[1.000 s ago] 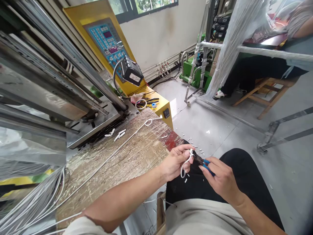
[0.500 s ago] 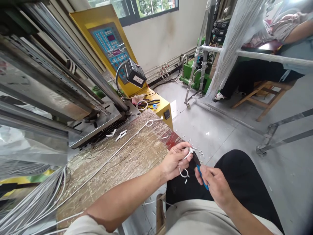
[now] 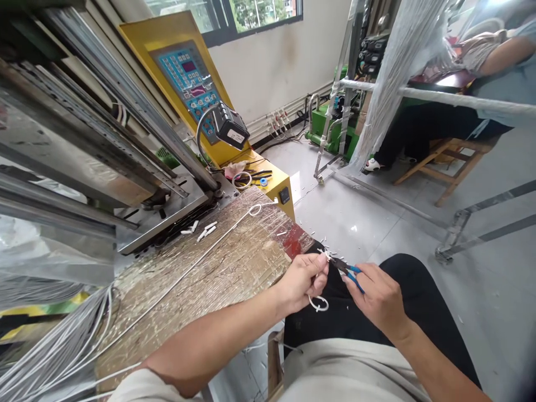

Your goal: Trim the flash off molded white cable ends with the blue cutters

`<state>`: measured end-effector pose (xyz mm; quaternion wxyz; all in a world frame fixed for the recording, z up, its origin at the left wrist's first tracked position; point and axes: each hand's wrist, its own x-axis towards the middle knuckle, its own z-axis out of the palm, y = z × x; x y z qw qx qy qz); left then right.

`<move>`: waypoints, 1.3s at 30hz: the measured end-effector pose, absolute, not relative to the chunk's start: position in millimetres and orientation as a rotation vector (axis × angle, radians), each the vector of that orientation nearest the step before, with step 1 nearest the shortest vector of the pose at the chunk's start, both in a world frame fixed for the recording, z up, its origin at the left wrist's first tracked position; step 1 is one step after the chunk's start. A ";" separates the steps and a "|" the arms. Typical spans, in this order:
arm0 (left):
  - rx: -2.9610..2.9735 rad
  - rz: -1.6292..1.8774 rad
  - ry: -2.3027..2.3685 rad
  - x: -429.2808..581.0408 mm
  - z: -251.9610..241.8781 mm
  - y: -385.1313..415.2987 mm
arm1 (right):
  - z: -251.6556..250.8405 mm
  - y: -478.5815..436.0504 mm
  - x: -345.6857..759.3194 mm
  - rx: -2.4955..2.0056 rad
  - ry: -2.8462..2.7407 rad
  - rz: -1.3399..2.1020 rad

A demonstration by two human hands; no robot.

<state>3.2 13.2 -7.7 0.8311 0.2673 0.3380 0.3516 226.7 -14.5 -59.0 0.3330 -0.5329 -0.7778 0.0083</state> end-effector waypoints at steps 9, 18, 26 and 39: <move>0.500 0.697 0.457 -8.5 -6.6 17.5 | -46.9 11.7 353.8 -2.011 -1.655 0.001; 0.688 0.570 0.521 -4.7 -15.3 10.9 | 6.4 -9.6 201.3 -1.311 -1.579 1.177; 0.773 0.605 0.640 -9.3 -16.4 12.2 | 8.9 -3.6 196.5 -1.393 -1.709 0.869; 0.781 0.641 0.705 -6.5 -17.1 8.0 | -1.7 1.8 205.4 -1.412 -1.683 0.685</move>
